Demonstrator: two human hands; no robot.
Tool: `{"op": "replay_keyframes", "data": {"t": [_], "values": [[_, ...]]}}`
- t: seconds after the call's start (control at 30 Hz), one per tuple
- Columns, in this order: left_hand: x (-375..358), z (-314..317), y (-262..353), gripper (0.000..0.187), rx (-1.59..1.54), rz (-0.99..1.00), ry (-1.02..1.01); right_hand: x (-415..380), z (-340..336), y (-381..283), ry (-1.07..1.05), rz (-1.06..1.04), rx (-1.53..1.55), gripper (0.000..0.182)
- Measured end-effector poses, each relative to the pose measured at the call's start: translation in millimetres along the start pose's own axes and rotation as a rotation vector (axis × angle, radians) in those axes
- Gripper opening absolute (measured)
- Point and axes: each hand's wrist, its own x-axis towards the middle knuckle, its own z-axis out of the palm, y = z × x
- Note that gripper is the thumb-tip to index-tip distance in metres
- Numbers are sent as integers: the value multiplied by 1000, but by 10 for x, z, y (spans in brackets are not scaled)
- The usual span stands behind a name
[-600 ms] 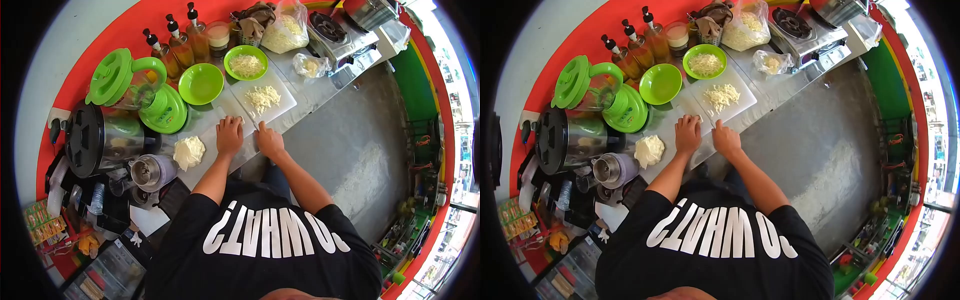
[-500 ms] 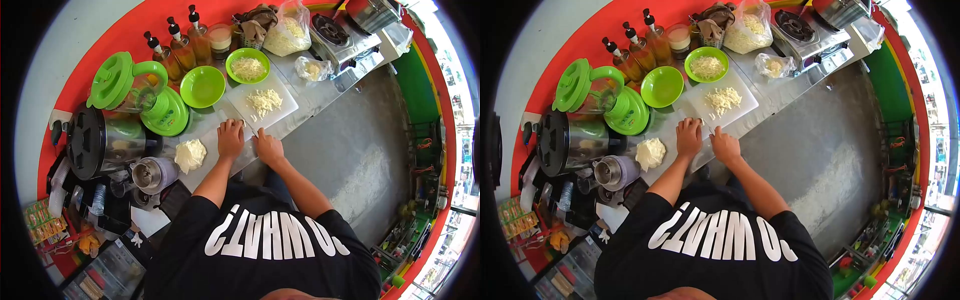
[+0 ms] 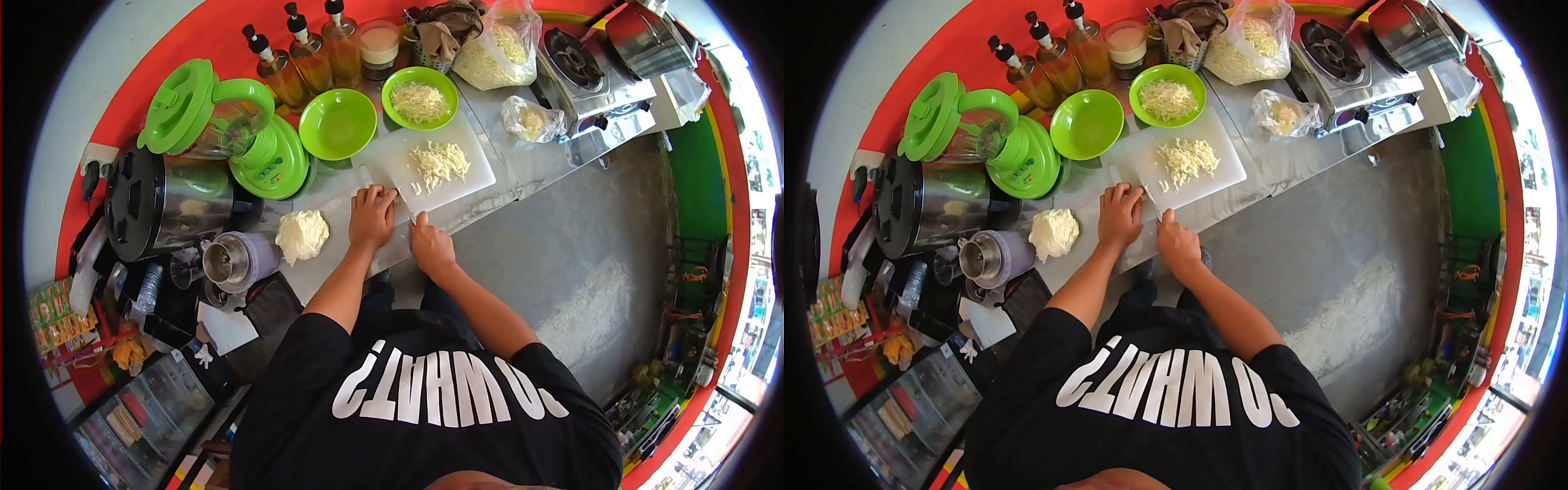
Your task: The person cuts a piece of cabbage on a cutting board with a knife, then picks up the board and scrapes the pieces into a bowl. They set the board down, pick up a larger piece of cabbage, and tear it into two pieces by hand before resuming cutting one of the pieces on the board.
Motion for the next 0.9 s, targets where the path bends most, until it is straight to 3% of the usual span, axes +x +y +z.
{"op": "replay_keyframes", "data": {"t": [0.27, 0.43, 0.8, 0.9], "values": [[-62, 40, 121, 28, 148, -13, 74, 100, -273, -8, -71, -110, -6, 25], [-154, 230, 253, 30, 150, -196, 189, 107, -146, 189, -173, -114, -35, 25], [-215, 355, 538, 33, 80, -347, 271, 264, -366, 327, -254, -278, 34, 30], [-172, 342, 695, 33, 186, -370, 277, 327, -410, 370, -277, -272, -34, 31]]}}
